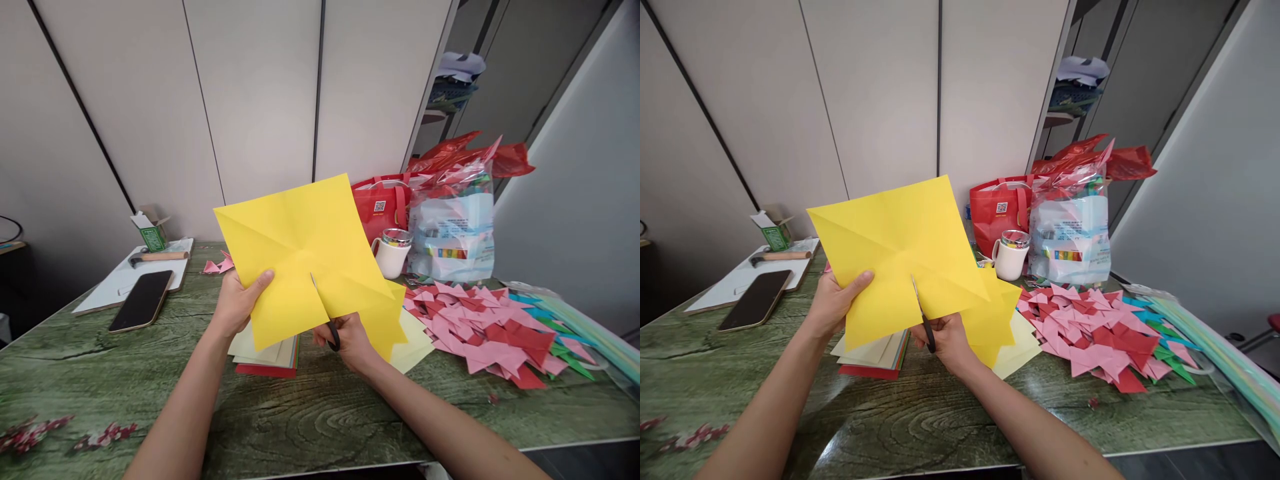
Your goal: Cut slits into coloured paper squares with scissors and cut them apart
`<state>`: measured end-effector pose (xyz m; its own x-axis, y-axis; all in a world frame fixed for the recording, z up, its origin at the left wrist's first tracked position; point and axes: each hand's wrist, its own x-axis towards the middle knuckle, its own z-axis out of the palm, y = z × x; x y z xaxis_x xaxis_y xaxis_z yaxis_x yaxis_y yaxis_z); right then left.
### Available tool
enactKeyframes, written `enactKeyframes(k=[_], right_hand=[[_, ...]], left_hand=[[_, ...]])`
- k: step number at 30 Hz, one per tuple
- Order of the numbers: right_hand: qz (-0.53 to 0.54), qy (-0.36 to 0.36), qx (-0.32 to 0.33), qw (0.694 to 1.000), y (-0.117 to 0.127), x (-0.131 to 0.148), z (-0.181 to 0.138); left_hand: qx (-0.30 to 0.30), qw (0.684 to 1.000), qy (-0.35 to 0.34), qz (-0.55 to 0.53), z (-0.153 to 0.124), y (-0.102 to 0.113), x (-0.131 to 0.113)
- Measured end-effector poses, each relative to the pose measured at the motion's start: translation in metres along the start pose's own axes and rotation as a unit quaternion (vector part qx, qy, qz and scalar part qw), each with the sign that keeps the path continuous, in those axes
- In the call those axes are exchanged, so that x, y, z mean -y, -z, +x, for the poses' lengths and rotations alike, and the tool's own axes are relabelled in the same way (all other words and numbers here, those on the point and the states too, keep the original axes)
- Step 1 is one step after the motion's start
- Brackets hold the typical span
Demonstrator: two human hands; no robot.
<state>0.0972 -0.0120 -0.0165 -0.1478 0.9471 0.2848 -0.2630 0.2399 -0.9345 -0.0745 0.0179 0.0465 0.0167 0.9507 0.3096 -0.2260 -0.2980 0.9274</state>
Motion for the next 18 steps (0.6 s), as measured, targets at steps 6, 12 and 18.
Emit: enactKeyframes(k=[6, 12, 18], right_hand=[[-0.045, -0.026, -0.002, 0.999, 0.0005, 0.0022, 0.0003], [-0.022, 0.040, -0.031, 0.998, -0.0002, 0.0038, 0.0020], [-0.009, 0.046, -0.034, 0.998, -0.0013, 0.0030, 0.0017]], left_hand=[[-0.003, 0.999, -0.003, 0.035, -0.0001, 0.0023, 0.0013], [0.018, 0.998, 0.008, 0.068, -0.0008, 0.0024, 0.0004], [0.022, 0.997, 0.007, 0.070, -0.0012, 0.0026, 0.0009]])
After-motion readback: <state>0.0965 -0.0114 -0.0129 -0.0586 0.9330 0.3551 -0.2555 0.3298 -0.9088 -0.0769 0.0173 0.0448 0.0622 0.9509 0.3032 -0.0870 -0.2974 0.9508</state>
